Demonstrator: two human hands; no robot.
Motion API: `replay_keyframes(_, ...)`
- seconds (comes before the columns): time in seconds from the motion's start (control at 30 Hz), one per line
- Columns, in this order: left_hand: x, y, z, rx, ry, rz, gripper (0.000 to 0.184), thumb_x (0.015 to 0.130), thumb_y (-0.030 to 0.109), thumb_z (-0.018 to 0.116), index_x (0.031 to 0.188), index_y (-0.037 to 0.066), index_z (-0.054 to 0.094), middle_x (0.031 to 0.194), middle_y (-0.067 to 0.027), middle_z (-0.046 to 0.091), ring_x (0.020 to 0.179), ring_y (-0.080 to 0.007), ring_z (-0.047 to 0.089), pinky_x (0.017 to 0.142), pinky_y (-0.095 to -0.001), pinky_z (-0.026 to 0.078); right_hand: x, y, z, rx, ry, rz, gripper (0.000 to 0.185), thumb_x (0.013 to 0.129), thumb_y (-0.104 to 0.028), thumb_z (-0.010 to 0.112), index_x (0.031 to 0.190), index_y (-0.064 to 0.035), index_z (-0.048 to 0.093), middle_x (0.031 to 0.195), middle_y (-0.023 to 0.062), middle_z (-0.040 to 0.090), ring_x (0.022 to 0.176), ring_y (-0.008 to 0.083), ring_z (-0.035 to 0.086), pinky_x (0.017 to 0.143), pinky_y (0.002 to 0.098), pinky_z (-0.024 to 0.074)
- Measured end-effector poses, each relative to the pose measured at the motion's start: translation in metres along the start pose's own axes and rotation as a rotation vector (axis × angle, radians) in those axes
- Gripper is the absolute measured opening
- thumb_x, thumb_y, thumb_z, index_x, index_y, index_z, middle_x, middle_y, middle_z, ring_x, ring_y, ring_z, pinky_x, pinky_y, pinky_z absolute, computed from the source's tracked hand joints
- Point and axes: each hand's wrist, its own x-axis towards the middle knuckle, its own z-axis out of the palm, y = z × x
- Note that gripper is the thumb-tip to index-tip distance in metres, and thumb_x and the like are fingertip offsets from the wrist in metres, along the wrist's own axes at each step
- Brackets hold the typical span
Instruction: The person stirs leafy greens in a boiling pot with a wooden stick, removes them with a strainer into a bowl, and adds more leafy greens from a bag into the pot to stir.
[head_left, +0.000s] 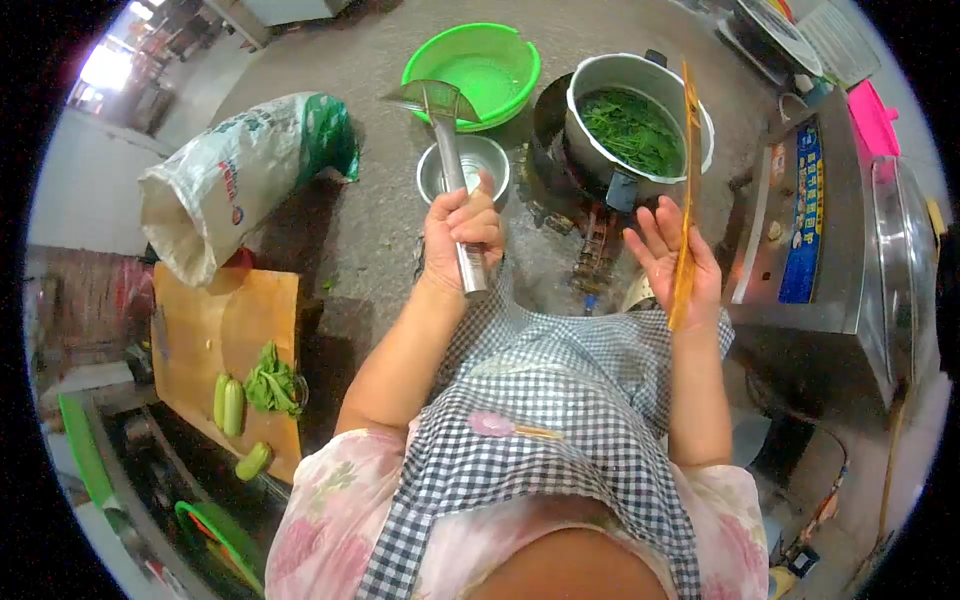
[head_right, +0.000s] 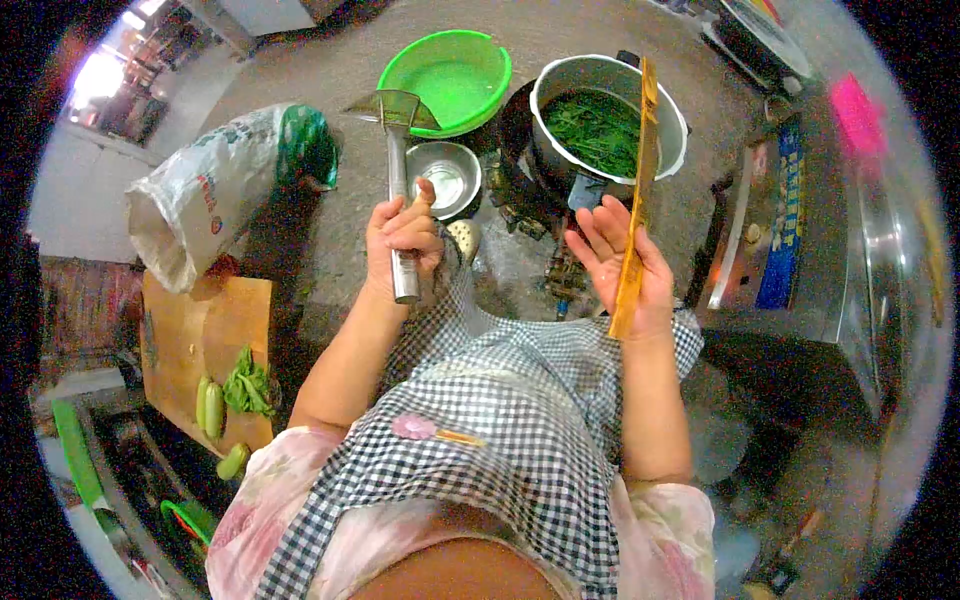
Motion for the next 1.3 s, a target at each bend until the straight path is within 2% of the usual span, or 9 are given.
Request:
replay_keyframes(0.03,-0.003,0.0,0.0,0.011,0.036,0.012,0.019,0.08,0.012,0.049,0.095,0.001,0.053,0.048,0.0042,0.035,0.04,-0.0058,0.033,0.039,-0.0183,0.035,-0.002,0.0,0.0,-0.01,0.006,0.012,0.041,0.091,-0.019,0.034,0.126,0.0026,0.035,0.114,0.0171,0.054,0.117,0.0316,0.042,0.102,0.0503,0.0263)
replay_keyframes(0.07,-0.002,-0.001,0.001,0.023,0.067,0.016,0.017,0.081,0.013,0.049,0.093,0.002,0.054,0.048,0.0042,0.035,0.04,-0.0059,0.033,0.039,-0.0185,0.034,-0.005,-0.003,0.01,-0.099,0.216,0.047,0.039,0.089,-0.019,0.041,0.124,-0.0006,0.039,0.1,0.0164,0.06,0.086,0.0248,0.061,0.076,0.0375,0.0495)
replay_keyframes(0.2,-0.007,0.0,-0.002,0.402,0.32,0.107,0.012,0.085,0.017,0.051,0.083,0.006,0.048,0.05,0.0041,0.035,0.04,-0.0064,0.033,0.036,-0.0209,0.031,-0.008,-0.028,0.005,-0.671,0.438,0.119,0.036,0.086,-0.012,0.045,0.121,-0.0044,0.041,0.071,0.0076,0.054,0.046,0.0074,0.038,0.036,0.0233,0.0318)
replay_keyframes(0.4,-0.023,-0.005,0.011,1.561,0.834,0.398,0.018,0.082,0.007,0.053,0.097,0.003,0.044,0.06,0.0004,0.044,0.047,-0.0078,0.046,0.042,-0.0232,0.041,0.029,-0.082,0.0,-1.439,0.462,0.359,0.037,0.079,-0.006,0.046,0.115,-0.0039,0.047,0.065,0.0018,0.05,0.046,0.0072,0.04,0.038,0.0206,0.0319)
replay_keyframes(0.57,-0.006,-0.001,0.033,1.612,0.631,0.369,0.027,0.079,0.003,0.055,0.102,0.003,0.041,0.076,-0.0034,0.049,0.057,-0.0093,0.051,0.047,-0.0218,0.045,0.114,-0.098,-0.028,-2.192,0.218,0.646,0.033,0.076,-0.008,0.049,0.108,-0.0036,0.055,0.063,0.005,0.052,0.049,0.0129,0.049,0.041,0.0271,0.0398)
replay_keyframes(0.73,0.032,-0.005,0.045,1.796,0.555,0.266,0.037,0.077,0.004,0.056,0.112,0.003,0.041,0.076,-0.0014,0.048,0.054,-0.008,0.047,0.044,-0.0213,0.041,0.177,-0.064,-0.069,-2.04,0.299,0.893,0.014,0.074,-0.001,0.044,0.078,0.0078,0.055,0.061,0.0173,0.059,0.044,0.0236,0.054,0.039,0.0362,0.0428)
replay_keyframes(0.87,0.073,0.011,0.036,2.215,0.45,0.183,0.05,0.077,0.004,0.054,0.124,0.003,0.035,0.077,-0.0004,0.046,0.058,-0.0094,0.046,0.048,-0.0231,0.04,0.178,-0.086,-0.087,-2.093,0.388,0.938,0.037,0.077,-0.005,0.042,0.112,-0.0066,0.055,0.06,0.0132,0.057,0.048,0.0196,0.054,0.04,0.0333,0.041)
replay_keyframes(0.93,0.096,0.027,0.023,2.515,0.286,0.174,0.057,0.074,0.005,0.054,0.125,-0.001,0.029,0.095,-0.0206,0.056,0.086,-0.0358,0.055,0.076,-0.0439,0.042,0.159,-0.113,-0.102,-1.997,0.465,0.827,0.038,0.078,-0.007,0.042,0.114,-0.0103,0.055,0.059,0.0106,0.056,0.047,0.0178,0.054,0.04,0.0322,0.0412)
replay_keyframes(1.3,0.202,0.014,0.015,3.355,0.401,-0.389,0.066,0.071,0.002,0.054,0.128,-0.008,0.022,0.088,-0.0256,0.059,0.08,-0.0359,0.06,0.068,-0.0413,0.049,0.089,-0.193,-0.052,-2.356,0.487,0.727,0.023,0.076,-0.006,0.048,0.093,-0.0046,0.063,0.071,0.0155,0.063,0.059,0.0254,0.062,0.049,0.038,0.0494)
